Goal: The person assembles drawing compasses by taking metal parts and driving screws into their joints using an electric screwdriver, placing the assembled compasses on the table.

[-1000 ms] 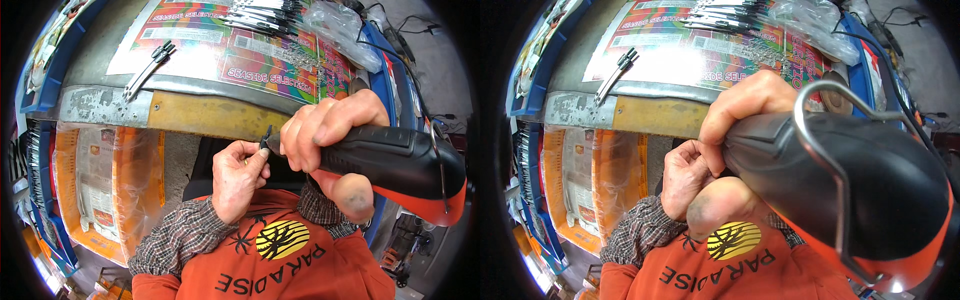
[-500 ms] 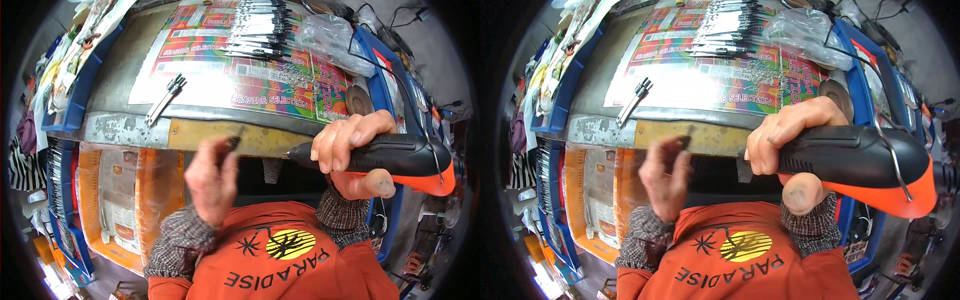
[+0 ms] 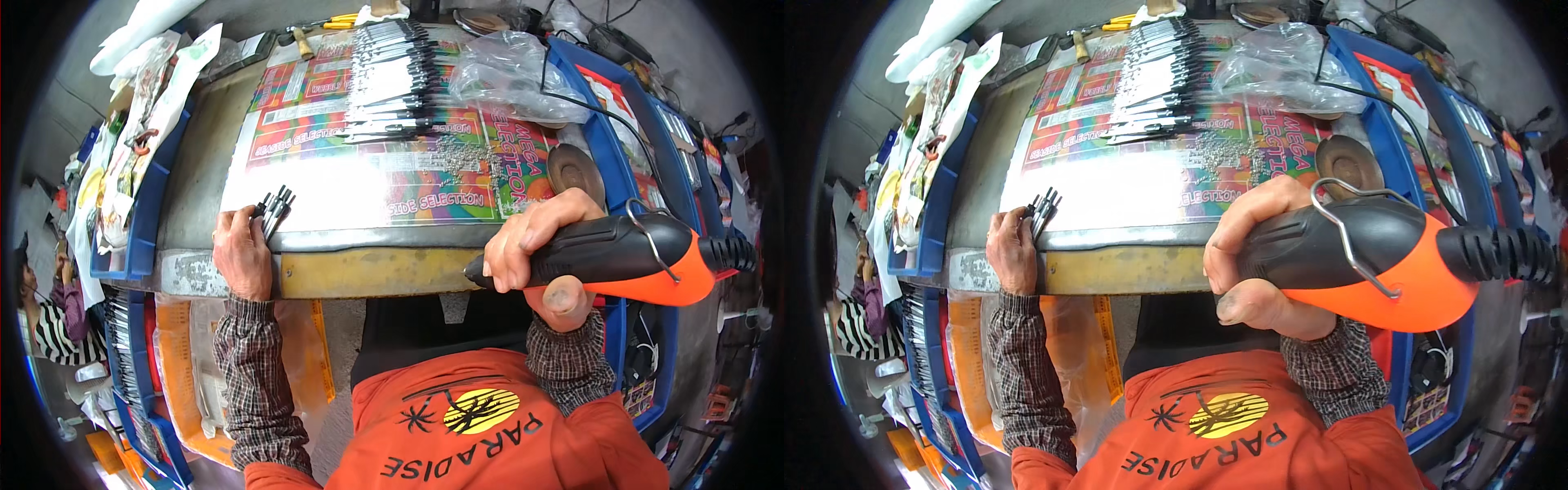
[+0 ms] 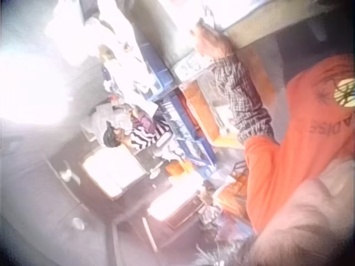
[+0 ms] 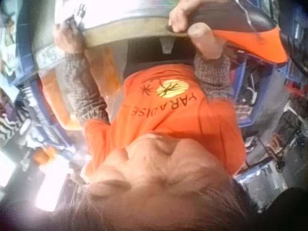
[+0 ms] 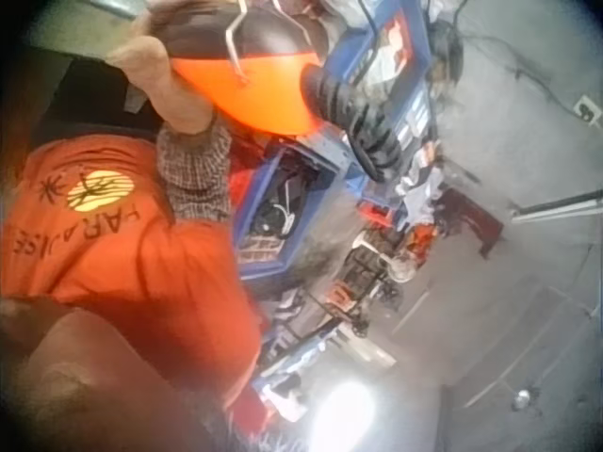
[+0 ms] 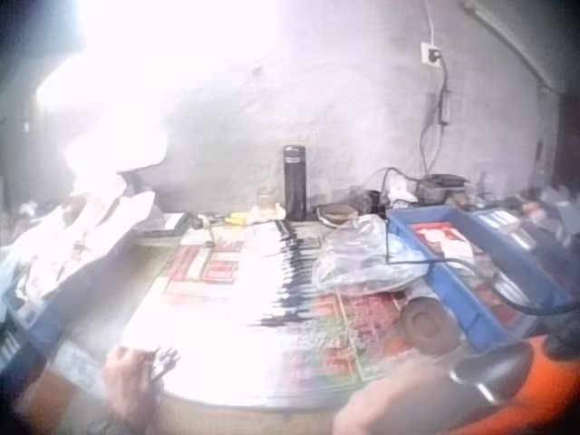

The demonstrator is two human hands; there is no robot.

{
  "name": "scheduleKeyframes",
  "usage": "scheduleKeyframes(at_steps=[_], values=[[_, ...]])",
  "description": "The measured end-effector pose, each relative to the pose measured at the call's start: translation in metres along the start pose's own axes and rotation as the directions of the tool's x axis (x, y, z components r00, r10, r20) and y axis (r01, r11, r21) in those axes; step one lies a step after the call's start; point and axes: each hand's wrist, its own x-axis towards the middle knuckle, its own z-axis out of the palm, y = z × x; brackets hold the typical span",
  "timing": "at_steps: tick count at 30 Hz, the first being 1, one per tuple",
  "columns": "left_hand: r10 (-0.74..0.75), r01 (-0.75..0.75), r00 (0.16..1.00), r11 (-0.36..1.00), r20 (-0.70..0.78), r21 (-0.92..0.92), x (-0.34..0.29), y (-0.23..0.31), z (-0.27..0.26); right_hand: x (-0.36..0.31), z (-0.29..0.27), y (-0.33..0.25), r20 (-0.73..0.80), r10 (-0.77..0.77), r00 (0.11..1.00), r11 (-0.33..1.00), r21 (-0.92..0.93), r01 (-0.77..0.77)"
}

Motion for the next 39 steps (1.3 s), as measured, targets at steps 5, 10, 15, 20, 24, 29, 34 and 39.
scheduleKeyframes(at_steps=[5, 10, 15, 20, 24, 29, 34, 39], values=[[0.063, -0.062, 0.997, 0.998, 0.036, -0.003, 0.004, -0.004, 0.008, -0.001, -0.003, 0.001, -0.046, 0.021, 0.999, 0.999, 0.048, -0.019], [0.232, -0.229, 0.973, 0.962, -0.005, 0.151, 0.031, 0.046, 0.002, 0.001, -0.005, 0.003, -0.081, 0.051, 0.995, 0.996, 0.076, -0.045], [0.392, -0.373, 0.919, 0.9, 0.045, -0.224, 0.059, 0.099, 0.036, 0.001, -0.01, 0.002, -0.127, 0.062, 0.99, 0.998, 0.036, -0.058], [0.458, -0.434, 0.883, 0.88, 0.105, -0.191, 0.077, 0.116, 0.067, 0.001, -0.023, 0.005, -0.106, 0.014, 0.994, 0.999, 0.052, -0.008], [0.492, -0.482, 0.865, 0.869, 0.095, -0.111, 0.078, 0.12, 0.082, 0.0, -0.028, 0.004, -0.122, 0.017, 0.992, 0.987, 0.163, 0.004], [0.483, -0.463, 0.872, 0.866, 0.077, -0.188, 0.079, 0.119, 0.085, 0.002, -0.034, 0.005, -0.139, 0.007, 0.99, 0.985, 0.169, 0.017], [0.497, -0.468, 0.861, 0.857, 0.105, -0.217, 0.078, 0.116, 0.083, 0.003, -0.041, 0.008, -0.159, -0.029, 0.987, 0.993, 0.11, 0.047], [0.474, -0.443, 0.868, 0.874, 0.147, -0.202, 0.079, 0.115, 0.079, 0.008, -0.047, 0.006, -0.214, -0.095, 0.972, 0.995, -0.009, 0.096]])
